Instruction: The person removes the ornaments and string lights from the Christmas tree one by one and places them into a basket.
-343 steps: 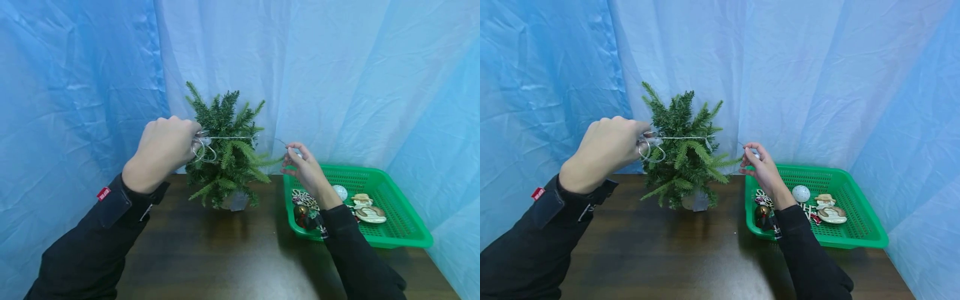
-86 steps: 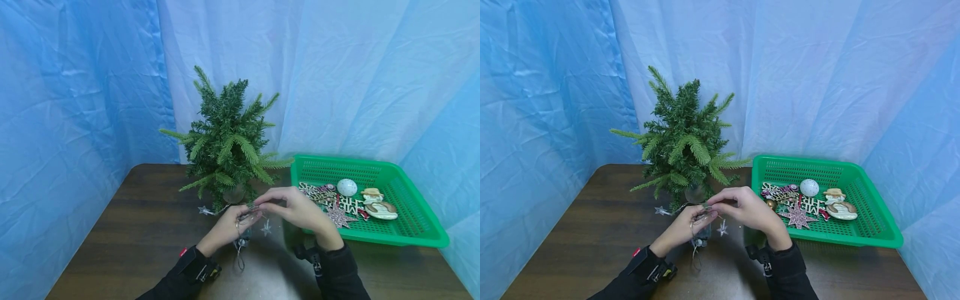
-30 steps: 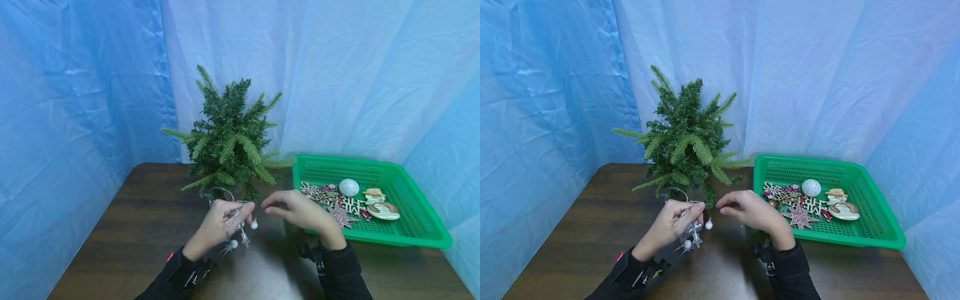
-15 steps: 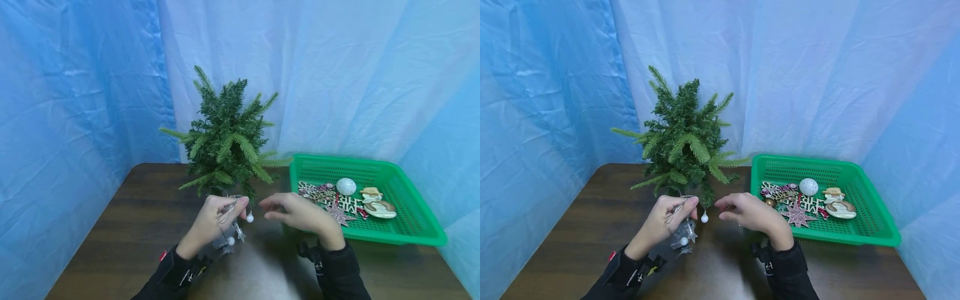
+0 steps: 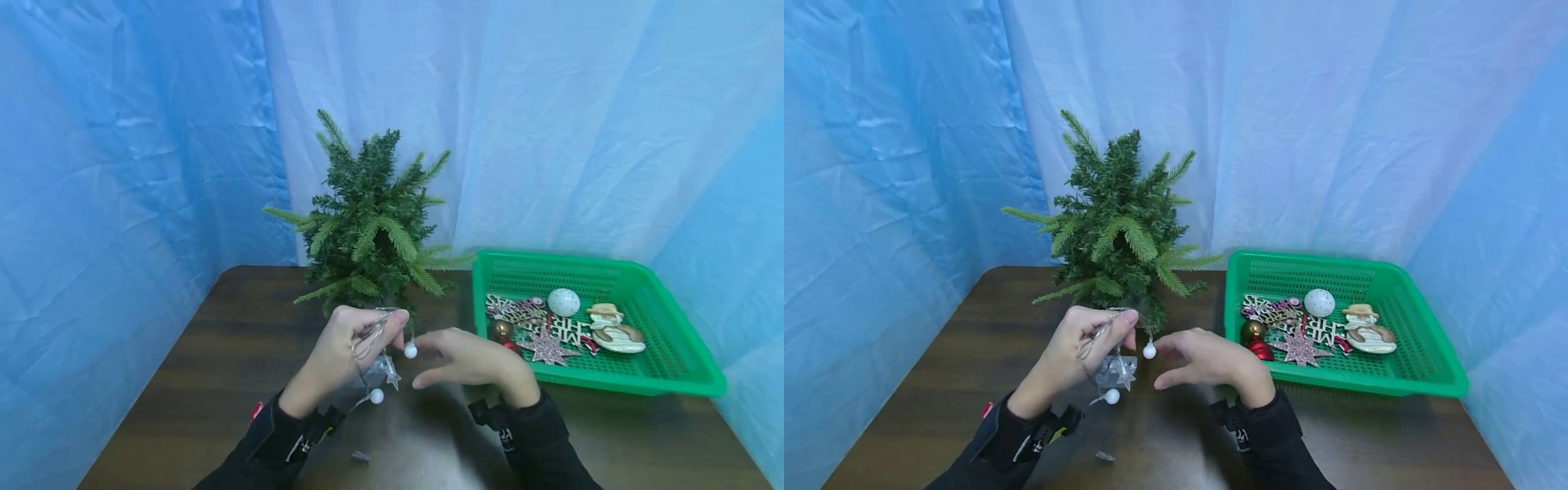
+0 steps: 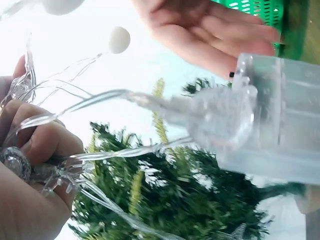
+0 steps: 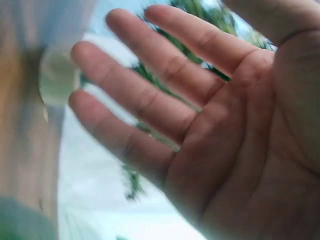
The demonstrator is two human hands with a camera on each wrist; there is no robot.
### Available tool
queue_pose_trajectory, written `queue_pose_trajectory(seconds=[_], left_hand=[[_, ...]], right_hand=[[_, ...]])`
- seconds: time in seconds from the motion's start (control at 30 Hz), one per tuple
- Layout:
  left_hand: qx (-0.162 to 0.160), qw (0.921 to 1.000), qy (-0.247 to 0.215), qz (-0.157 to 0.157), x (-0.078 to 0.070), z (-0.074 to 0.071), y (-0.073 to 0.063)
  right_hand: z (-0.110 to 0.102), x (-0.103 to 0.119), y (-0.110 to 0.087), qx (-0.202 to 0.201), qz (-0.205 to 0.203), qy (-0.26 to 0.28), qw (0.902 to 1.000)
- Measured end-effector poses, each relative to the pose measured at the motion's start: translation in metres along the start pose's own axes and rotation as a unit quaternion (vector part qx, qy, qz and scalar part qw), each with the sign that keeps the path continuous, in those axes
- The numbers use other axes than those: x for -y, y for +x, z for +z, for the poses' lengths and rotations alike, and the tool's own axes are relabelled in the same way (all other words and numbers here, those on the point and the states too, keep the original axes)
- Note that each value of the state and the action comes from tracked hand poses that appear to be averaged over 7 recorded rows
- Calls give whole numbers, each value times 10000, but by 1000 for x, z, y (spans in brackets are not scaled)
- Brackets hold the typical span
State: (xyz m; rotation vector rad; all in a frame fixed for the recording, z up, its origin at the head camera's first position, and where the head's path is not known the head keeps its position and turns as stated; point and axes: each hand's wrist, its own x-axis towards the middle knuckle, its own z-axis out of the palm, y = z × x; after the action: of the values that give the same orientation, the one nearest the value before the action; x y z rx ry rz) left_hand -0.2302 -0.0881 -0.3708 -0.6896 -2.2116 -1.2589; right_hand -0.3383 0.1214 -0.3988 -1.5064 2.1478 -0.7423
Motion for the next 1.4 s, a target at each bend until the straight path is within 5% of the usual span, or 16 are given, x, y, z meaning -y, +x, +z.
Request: queue_pose_trajectory(seconds=[0.27,0.53,0.8,1.03,1.4], left_hand=[[11,9997,-129,204,-11,3,13],[-149,9996,-62,227,-15,-2,20],[-219,9993,255,-191,-15,-9,20],[111,9971,750,-113,-7,-4,20],[868,9844,1533,-15,-2,10,25]], right_hand=[[19,5,21,-258,-934,-137,9952],[12,0,18,-756,-1378,17,9876],[-12,0,-9,-1239,-1019,547,9855],[-25,2,-31,-1993,-883,185,9758],[-33,5,-42,-2237,-779,-66,9715]])
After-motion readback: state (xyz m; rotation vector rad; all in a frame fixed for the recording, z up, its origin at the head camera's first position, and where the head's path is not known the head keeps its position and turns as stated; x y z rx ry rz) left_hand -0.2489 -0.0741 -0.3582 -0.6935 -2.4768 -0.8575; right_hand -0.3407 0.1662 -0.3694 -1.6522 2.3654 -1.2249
